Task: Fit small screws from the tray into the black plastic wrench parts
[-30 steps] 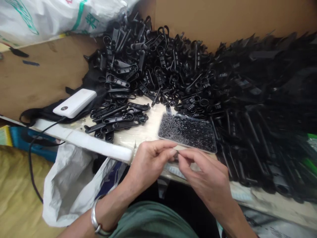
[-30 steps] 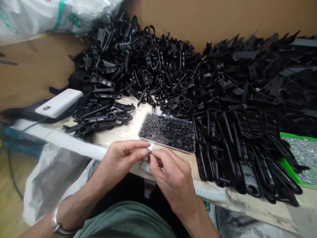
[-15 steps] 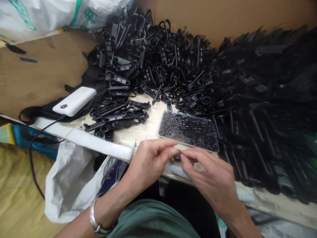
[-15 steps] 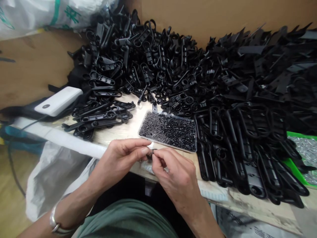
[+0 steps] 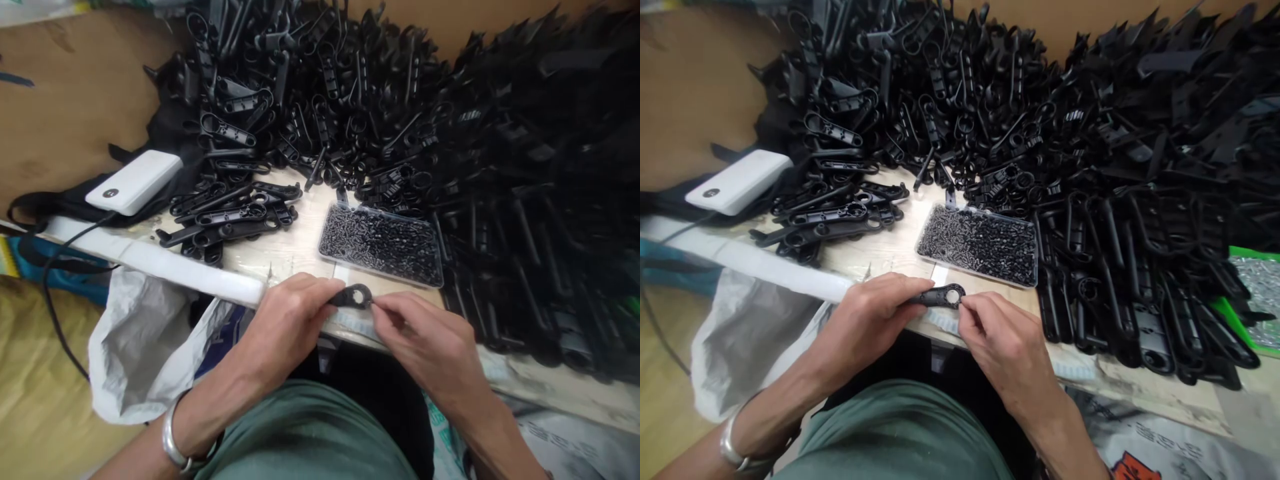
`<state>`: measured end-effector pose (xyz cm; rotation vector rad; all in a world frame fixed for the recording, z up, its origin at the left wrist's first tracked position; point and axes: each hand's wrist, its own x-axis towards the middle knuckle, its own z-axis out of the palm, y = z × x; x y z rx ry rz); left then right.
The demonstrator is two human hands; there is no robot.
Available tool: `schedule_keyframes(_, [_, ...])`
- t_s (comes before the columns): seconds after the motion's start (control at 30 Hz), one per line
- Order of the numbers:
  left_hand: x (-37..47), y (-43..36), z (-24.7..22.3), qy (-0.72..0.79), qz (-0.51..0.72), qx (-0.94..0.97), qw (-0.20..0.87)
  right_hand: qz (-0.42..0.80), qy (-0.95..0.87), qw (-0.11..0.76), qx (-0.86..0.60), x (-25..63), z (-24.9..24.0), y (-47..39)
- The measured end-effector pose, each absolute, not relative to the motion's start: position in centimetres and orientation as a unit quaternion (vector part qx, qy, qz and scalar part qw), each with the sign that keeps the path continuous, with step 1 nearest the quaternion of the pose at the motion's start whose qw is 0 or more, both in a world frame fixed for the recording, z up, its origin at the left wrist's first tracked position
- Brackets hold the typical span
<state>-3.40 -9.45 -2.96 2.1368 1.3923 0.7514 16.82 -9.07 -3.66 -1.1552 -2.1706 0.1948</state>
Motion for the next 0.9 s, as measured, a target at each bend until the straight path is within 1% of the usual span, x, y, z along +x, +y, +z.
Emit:
schedule_keyframes(0.27, [-3.4,-9.4,-3.4,0.520,0.291,0.765,0.243,0.049,-0.861,0.283,-0.420,16.0,-3.8,-8.8])
schedule_keyframes(0.4, [-3.4,-9.5,-3.7,0.519,0.302,0.761,0.247,0.008,-0.872,0.264,-0.412,15.7,-3.4,-8.9])
schedule_keyframes(0.77, [-3.5,-9.6,-4.1,0.514,0.315,0.755,0.259,-0.064,-0.912,0.153,-0.376,15.1,-2.4,-8.8])
schedule_keyframes(0.9, [-3.5,-9.5,-4.1,0.510,0.328,0.748,0.270,-0.060,-0.923,0.122,-0.361,15.0,-1.9,-8.8])
